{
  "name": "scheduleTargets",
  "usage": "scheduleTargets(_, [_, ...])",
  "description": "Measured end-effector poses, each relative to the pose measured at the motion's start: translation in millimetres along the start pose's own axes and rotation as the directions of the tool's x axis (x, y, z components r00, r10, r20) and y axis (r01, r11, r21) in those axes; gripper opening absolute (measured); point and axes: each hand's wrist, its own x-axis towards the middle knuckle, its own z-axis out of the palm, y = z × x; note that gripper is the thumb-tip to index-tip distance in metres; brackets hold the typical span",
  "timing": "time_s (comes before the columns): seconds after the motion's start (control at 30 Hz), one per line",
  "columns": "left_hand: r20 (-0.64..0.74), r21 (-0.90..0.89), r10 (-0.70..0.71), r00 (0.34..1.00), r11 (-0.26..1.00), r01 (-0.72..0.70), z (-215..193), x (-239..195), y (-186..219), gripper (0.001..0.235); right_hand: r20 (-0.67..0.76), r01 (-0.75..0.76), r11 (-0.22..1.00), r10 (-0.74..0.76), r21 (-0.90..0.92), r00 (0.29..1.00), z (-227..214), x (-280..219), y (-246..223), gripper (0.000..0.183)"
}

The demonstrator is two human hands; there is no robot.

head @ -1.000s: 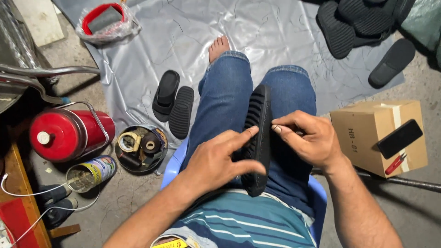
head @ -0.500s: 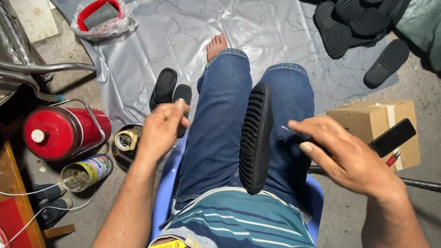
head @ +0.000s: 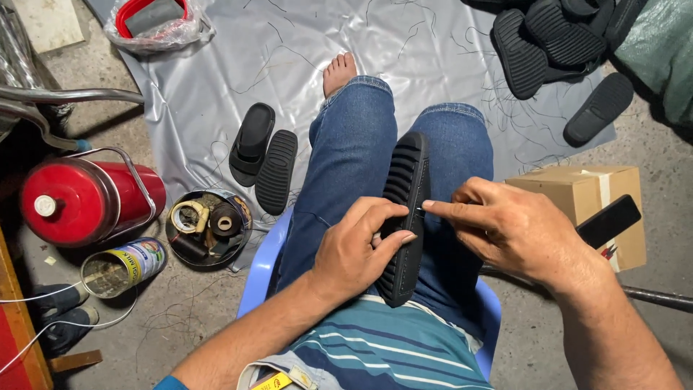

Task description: The person sits on a low stool and sews a black slipper sole using a needle and thread. They repeatedly push the needle through the sole and pull the thread to secure the stitching. A second person is visible in the background also working on slippers.

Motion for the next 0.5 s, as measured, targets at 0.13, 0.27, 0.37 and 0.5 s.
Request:
scheduleTargets(0.13, [-0.078,0.002,0.02,0.997,1.0,-0.02,6.9,-2.6,-0.4,0.026,0.028,0.006,1.0,-0.006,0.021,1.0,-0.8,1.6,1.5,0.042])
scheduleTargets(0.27, [-0.139,-0.031,0.068,0.988,0.997,-0.072,9.5,-3.9,-1.9,0.026,0.007,0.012,1.0,-0.012,0.005,1.0,-0.1,2.6,0.3,0.043])
scheduleTargets(0.37, [-0.165,-0.005,0.076,0.983,0.997,-0.078,12.3,-5.9,-1.8,0.023,0.011,-0.031,0.995,0.032,-0.094,0.999,-5.1,2.7,-12.4,0.043])
scheduleTargets(0.5, [-0.208,0.068,0.16,0.965,0.986,-0.149,20.7,-11.0,-7.9,0.024,0.039,-0.059,0.926,0.079,-0.372,0.996,-7.2,1.6,-31.2,0.042])
